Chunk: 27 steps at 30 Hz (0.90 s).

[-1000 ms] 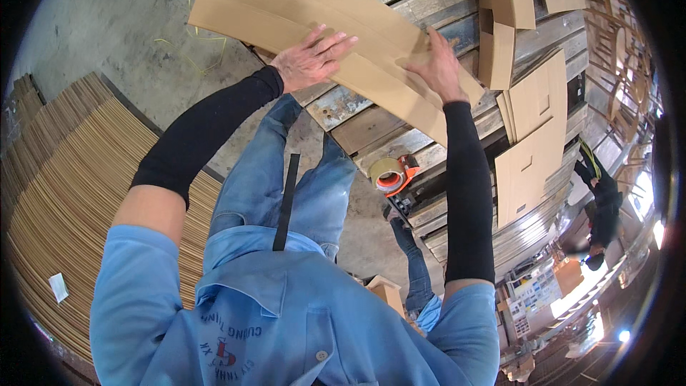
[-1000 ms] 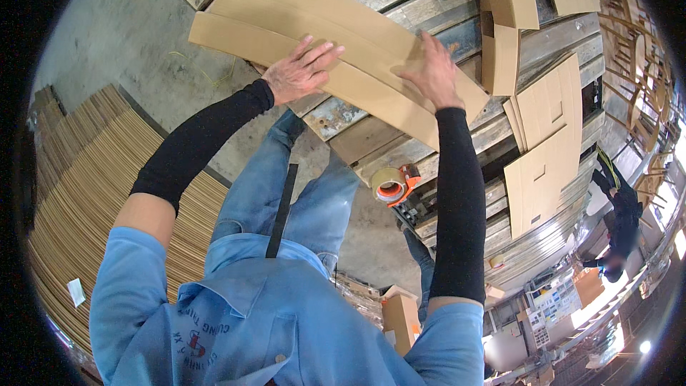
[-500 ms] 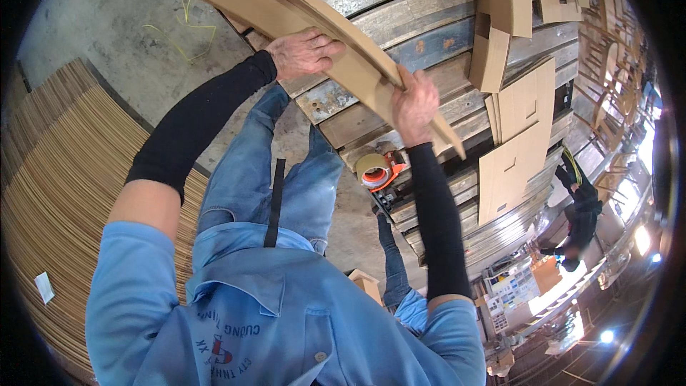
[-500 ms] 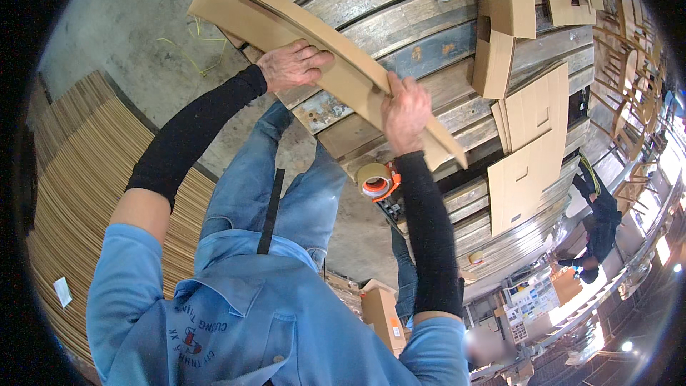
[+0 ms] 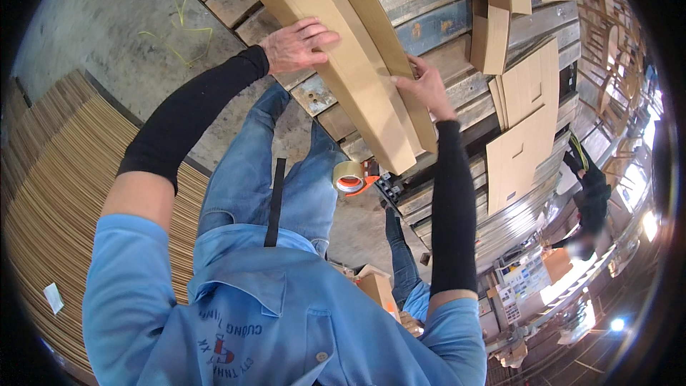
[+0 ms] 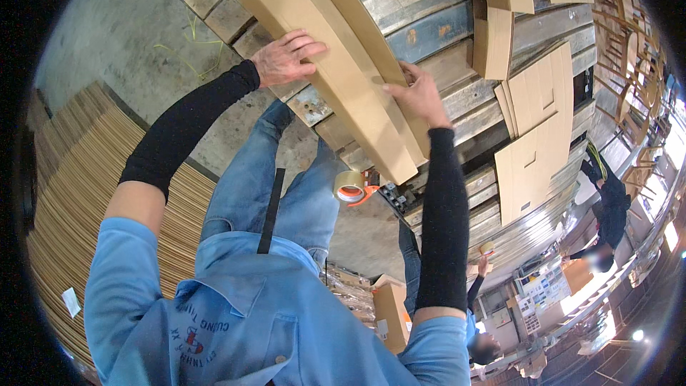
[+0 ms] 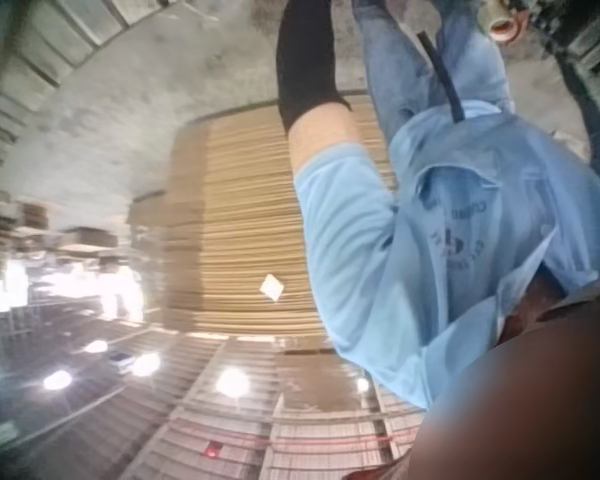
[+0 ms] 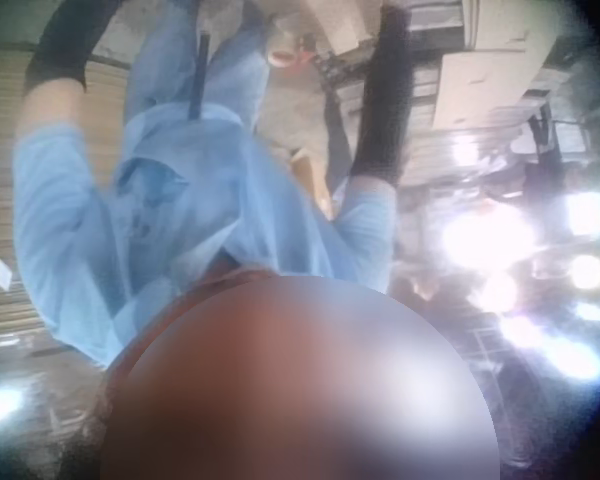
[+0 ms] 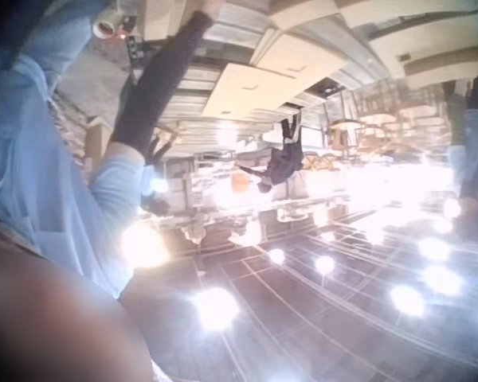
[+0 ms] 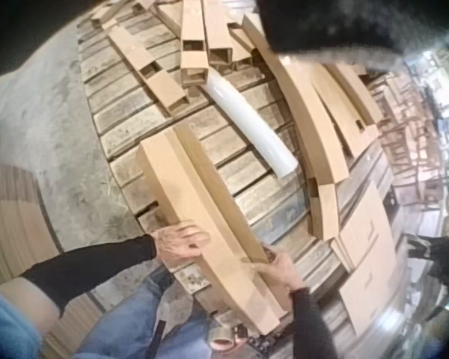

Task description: The person assembles flat cardboard pieces into boxes by folding flaps and sealing seams with a handheld tape dispenser. The person repeatedly picks up new pieces, folds them, applies tape, and places the finished boxes on a wooden pallet. Other workers are visible in the background performing similar tasks.

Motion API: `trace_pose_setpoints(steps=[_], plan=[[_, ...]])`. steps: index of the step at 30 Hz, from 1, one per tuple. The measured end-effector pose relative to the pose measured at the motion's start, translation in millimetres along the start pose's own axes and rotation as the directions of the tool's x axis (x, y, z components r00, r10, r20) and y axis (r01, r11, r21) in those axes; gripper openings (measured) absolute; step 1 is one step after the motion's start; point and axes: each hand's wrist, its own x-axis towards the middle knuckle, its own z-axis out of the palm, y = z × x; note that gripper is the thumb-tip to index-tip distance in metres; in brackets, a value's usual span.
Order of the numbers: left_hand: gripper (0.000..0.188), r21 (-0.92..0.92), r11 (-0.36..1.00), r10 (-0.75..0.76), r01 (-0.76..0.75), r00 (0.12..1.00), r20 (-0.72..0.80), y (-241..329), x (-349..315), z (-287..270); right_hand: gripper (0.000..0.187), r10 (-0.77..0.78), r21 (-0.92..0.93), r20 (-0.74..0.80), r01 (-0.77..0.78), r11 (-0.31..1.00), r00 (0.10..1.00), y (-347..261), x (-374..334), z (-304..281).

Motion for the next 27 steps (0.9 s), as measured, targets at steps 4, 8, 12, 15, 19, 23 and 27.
trace_pose_setpoints(steps=[4, 8, 12, 15, 19, 23, 27], plan=[[0.039, -0.012, 0.999, -0.040, 0.040, 0.998, 0.052, 9, -2, 1, 0.083, 0.300, 0.075, 0.288, -0.334, 0.940, 0.909, -27, 7, -18], [0.019, 0.070, 0.995, -0.080, 0.073, 0.992, 0.100, 9, 7, -1, 0.080, 0.174, 0.092, 0.185, -0.193, 0.977, 0.967, -26, 3, 12], [0.019, 0.126, 0.980, -0.157, 0.155, 0.988, 0.001, 11, 15, 5, 0.084, 0.089, -0.223, 0.058, -0.074, 0.972, 0.994, -33, 5, 7], [0.025, 0.182, 0.943, -0.265, 0.277, 0.960, -0.086, 2, 33, 16, 0.086, -0.143, -0.523, -0.032, 0.105, 0.846, 0.989, -58, 16, -20], [0.025, 0.231, 0.892, -0.359, 0.388, 0.920, -0.158, -13, 65, 20, 0.084, -0.230, -0.748, -0.132, 0.056, 0.661, 0.964, -96, 29, -41], [0.019, 0.271, 0.881, -0.346, 0.388, 0.919, -0.189, -20, 67, 25, 0.083, -0.350, -0.816, -0.326, -0.074, 0.574, 0.878, -94, 21, -5], [0.019, 0.299, 0.903, -0.295, 0.307, 0.952, -0.085, -24, 71, 21, 0.097, -0.364, -0.799, -0.458, -0.196, 0.568, 0.811, -68, -4, 43]])
